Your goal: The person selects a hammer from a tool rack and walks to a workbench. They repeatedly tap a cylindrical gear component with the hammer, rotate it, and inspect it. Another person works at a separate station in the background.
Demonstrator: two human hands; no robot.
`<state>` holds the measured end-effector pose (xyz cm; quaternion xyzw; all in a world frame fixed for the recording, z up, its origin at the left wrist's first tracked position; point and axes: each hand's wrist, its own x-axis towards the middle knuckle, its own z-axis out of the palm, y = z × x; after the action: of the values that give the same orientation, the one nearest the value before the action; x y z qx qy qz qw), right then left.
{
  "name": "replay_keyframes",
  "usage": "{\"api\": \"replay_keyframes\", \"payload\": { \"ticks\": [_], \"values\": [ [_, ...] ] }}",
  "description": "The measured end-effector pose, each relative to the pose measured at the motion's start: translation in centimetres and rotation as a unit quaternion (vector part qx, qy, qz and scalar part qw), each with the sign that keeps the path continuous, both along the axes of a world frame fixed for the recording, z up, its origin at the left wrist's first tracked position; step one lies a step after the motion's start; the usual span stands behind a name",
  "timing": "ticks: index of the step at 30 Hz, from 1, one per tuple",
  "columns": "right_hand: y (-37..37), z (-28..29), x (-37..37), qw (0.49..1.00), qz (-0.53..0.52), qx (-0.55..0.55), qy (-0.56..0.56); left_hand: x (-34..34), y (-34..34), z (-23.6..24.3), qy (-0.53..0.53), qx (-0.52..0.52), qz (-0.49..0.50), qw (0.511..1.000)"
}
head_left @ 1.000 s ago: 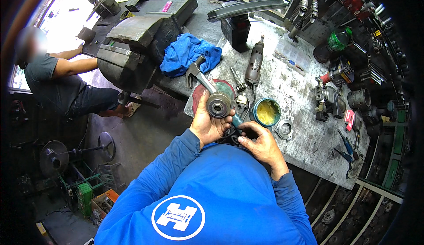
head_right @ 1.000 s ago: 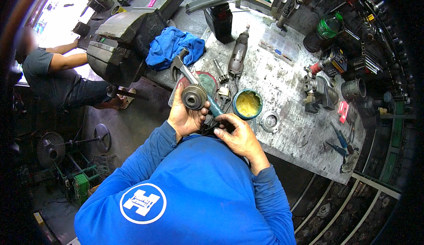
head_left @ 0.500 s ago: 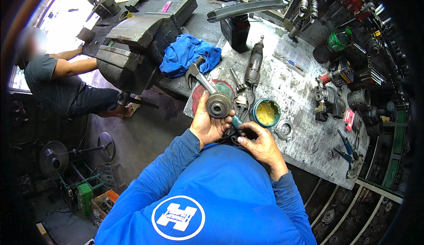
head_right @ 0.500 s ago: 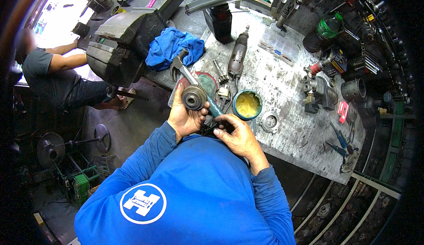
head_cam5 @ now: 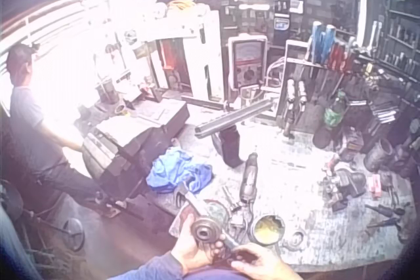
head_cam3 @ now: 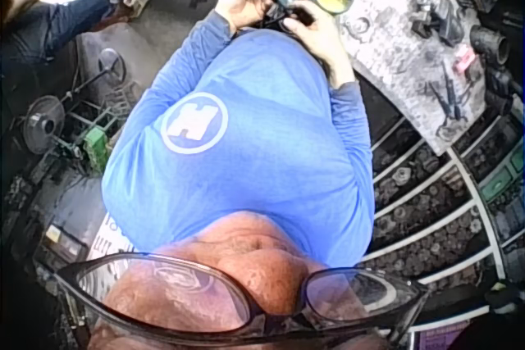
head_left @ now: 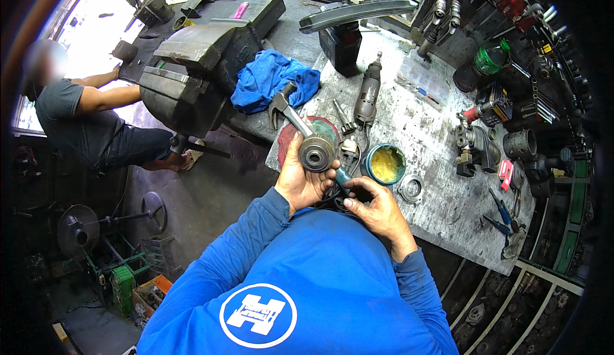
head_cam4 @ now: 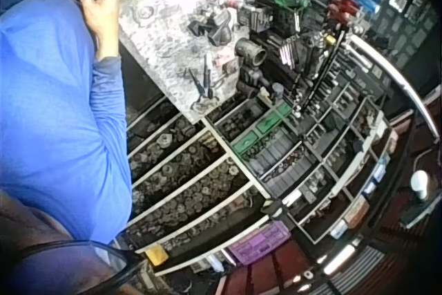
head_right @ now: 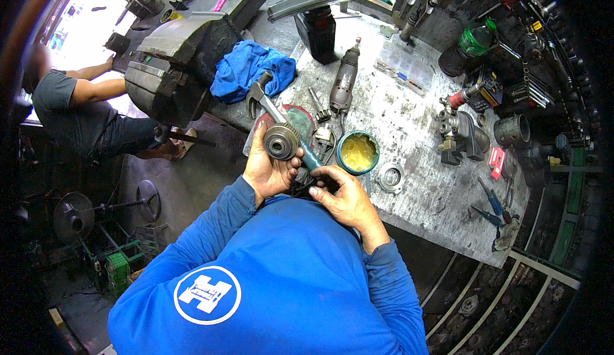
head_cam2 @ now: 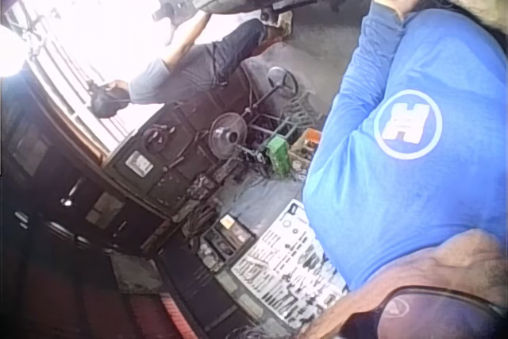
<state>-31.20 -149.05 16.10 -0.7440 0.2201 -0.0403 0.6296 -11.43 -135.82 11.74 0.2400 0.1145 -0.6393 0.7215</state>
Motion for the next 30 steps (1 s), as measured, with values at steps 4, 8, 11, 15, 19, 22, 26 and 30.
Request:
{"api": "replay_keyframes", "payload": {
  "ticks": [4, 8, 11, 15, 19, 22, 26, 30],
  "values": [
    [0.0, -0.1, 0.0, 1.0, 0.0, -0.002, -0.003, 0.1, 0.0, -0.2, -0.001, 0.001, 0.0, 1.0],
    [-0.1, -0.2, 0.0, 1.0, 0.007, -0.003, -0.002, 0.1, 0.1, -0.5, -0.002, -0.008, 0.002, 1.0],
    [-0.2, -0.2, 0.0, 1.0, 0.012, 0.002, 0.002, -0.1, 0.2, -0.7, -0.013, -0.046, 0.003, 0.999],
    [-0.2, -0.2, 0.0, 1.0, 0.008, 0.013, 0.003, -0.4, 0.2, -0.4, -0.095, -0.117, 0.012, 0.988],
    [-0.2, -0.2, 0.1, 1.0, 0.015, -0.001, 0.004, -0.9, -0.2, 0.1, -0.228, -0.104, 0.02, 0.968],
    [-0.2, -0.2, 0.1, 1.0, 0.008, 0.007, -0.015, -1.4, -0.5, 0.4, -0.298, -0.059, 0.033, 0.952],
    [-0.3, -0.3, 0.0, 1.0, 0.004, -0.001, -0.001, -1.6, -0.7, 0.9, -0.417, -0.016, 0.029, 0.908],
    [-0.3, -0.6, -0.1, 1.0, 0.001, -0.002, 0.008, -1.6, -0.8, 1.5, -0.459, -0.011, 0.014, 0.888]
  ]
}}
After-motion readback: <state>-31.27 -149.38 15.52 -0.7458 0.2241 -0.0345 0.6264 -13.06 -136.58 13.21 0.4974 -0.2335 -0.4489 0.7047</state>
